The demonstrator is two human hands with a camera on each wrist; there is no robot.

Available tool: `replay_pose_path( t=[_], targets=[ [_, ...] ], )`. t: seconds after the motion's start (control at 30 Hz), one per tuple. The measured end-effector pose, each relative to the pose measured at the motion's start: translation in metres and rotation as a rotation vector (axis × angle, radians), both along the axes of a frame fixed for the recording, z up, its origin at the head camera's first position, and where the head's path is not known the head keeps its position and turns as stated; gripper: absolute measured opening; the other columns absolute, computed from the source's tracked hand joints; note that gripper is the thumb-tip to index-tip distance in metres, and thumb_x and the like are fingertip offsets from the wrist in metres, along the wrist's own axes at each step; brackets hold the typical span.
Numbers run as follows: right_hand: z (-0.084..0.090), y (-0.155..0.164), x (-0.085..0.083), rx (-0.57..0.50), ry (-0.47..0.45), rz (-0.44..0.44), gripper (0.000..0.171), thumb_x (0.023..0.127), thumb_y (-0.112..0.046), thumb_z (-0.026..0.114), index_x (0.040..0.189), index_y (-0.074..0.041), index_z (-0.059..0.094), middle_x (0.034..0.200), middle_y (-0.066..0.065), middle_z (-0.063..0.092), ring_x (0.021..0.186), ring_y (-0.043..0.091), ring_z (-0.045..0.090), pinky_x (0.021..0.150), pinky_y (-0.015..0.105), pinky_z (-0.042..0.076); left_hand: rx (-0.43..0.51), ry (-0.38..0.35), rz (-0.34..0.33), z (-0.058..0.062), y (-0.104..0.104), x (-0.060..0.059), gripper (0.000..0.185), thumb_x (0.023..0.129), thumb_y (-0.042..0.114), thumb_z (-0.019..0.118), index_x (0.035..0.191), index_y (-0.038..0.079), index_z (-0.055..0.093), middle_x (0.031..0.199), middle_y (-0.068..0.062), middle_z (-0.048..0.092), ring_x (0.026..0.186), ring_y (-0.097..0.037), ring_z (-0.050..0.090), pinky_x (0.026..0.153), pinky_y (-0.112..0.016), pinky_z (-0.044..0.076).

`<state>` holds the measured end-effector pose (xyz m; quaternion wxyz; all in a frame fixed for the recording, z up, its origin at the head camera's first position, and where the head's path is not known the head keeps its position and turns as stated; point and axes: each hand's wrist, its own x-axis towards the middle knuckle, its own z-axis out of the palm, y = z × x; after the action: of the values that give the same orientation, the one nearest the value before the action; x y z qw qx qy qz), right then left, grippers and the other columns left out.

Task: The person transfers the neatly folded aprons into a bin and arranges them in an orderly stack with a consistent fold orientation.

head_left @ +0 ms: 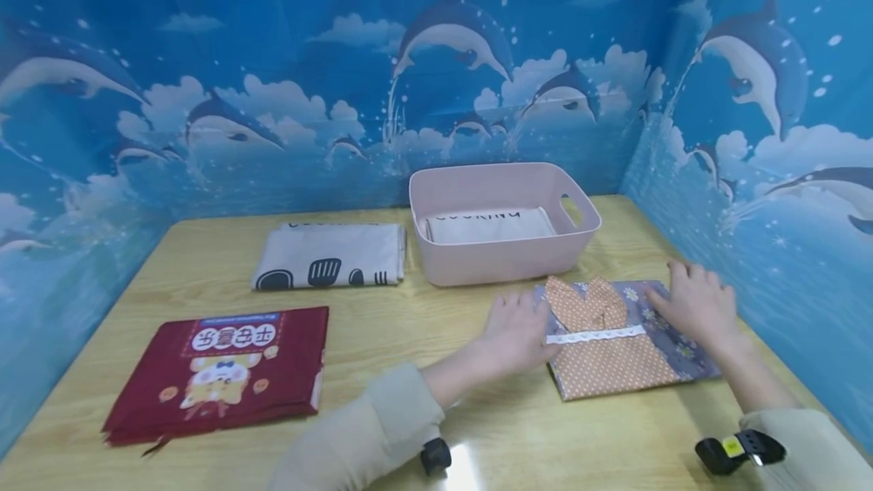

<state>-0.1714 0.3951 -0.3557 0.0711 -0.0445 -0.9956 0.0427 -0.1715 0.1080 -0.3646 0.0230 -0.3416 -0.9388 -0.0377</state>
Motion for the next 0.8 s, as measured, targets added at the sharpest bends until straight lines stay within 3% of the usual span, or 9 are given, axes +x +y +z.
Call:
replay_pose_path(
  t=[0.1, 0.2, 0.33, 0.5, 0.7, 0.8],
  targets=[
    [-0.001, 0.006, 0.000, -0.015, -0.039, -0.004, 0.076, 0.089, -0.042, 0.054, 0.130, 0.018, 0.031, 0.119, 0.045, 0.032, 0.101, 0.062, 0.033, 0.077, 0.072, 0.031, 0.035, -0.032, 0.039, -0.002, 0.004, 0.002, 0.040, 0.083, 0.057, 0.056, 0.096, 0.019, 0.050, 0.098, 0.002, 0.050, 0.089, -0.014, 0.046, 0.077, -0.026, 0.038],
    [-0.002, 0.010, -0.001, -0.030, -0.094, -0.011, 0.075, 0.089, -0.039, 0.054, 0.130, 0.019, 0.030, 0.120, 0.046, 0.031, 0.102, 0.063, 0.033, 0.079, 0.073, 0.031, 0.110, -0.110, 0.087, -0.004, 0.007, 0.004, 0.041, 0.083, 0.055, 0.058, 0.099, 0.018, 0.051, 0.096, 0.002, 0.049, 0.086, -0.014, 0.044, 0.074, -0.025, 0.038],
    [-0.001, 0.015, -0.002, -0.037, -0.154, -0.005, 0.070, 0.089, -0.036, 0.052, 0.128, 0.019, 0.033, 0.120, 0.045, 0.032, 0.102, 0.063, 0.034, 0.077, 0.072, 0.034, 0.255, -0.277, 0.136, -0.006, 0.010, 0.005, 0.044, 0.083, 0.051, 0.061, 0.108, 0.015, 0.054, 0.098, 0.003, 0.051, 0.087, -0.013, 0.046, 0.075, -0.025, 0.041],
    [0.001, 0.020, -0.004, -0.060, -0.209, 0.019, 0.065, 0.090, -0.033, 0.050, 0.124, 0.020, 0.037, 0.120, 0.044, 0.036, 0.102, 0.062, 0.038, 0.075, 0.069, 0.039, 0.443, -0.484, 0.183, -0.007, 0.010, 0.008, 0.052, 0.083, 0.044, 0.063, 0.124, 0.014, 0.053, 0.113, 0.003, 0.054, 0.101, -0.014, 0.050, 0.087, -0.030, 0.044],
    [-0.002, 0.028, -0.004, -0.116, -0.303, 0.057, 0.073, 0.092, -0.040, 0.049, 0.121, 0.025, 0.036, 0.117, 0.045, 0.042, 0.101, 0.060, 0.043, 0.078, 0.065, 0.041, 0.642, -0.682, 0.248, -0.004, 0.008, 0.011, 0.058, 0.082, 0.033, 0.066, 0.130, 0.007, 0.048, 0.122, -0.010, 0.052, 0.113, -0.025, 0.048, 0.094, -0.038, 0.043],
    [-0.005, 0.032, -0.003, -0.143, -0.346, 0.078, 0.075, 0.092, -0.043, 0.048, 0.119, 0.026, 0.038, 0.115, 0.044, 0.044, 0.099, 0.059, 0.044, 0.077, 0.062, 0.043, 0.756, -0.813, 0.282, -0.003, 0.009, 0.013, 0.056, 0.082, 0.028, 0.067, 0.129, 0.004, 0.046, 0.117, -0.015, 0.054, 0.100, -0.025, 0.055, 0.082, -0.037, 0.049]
  ],
)
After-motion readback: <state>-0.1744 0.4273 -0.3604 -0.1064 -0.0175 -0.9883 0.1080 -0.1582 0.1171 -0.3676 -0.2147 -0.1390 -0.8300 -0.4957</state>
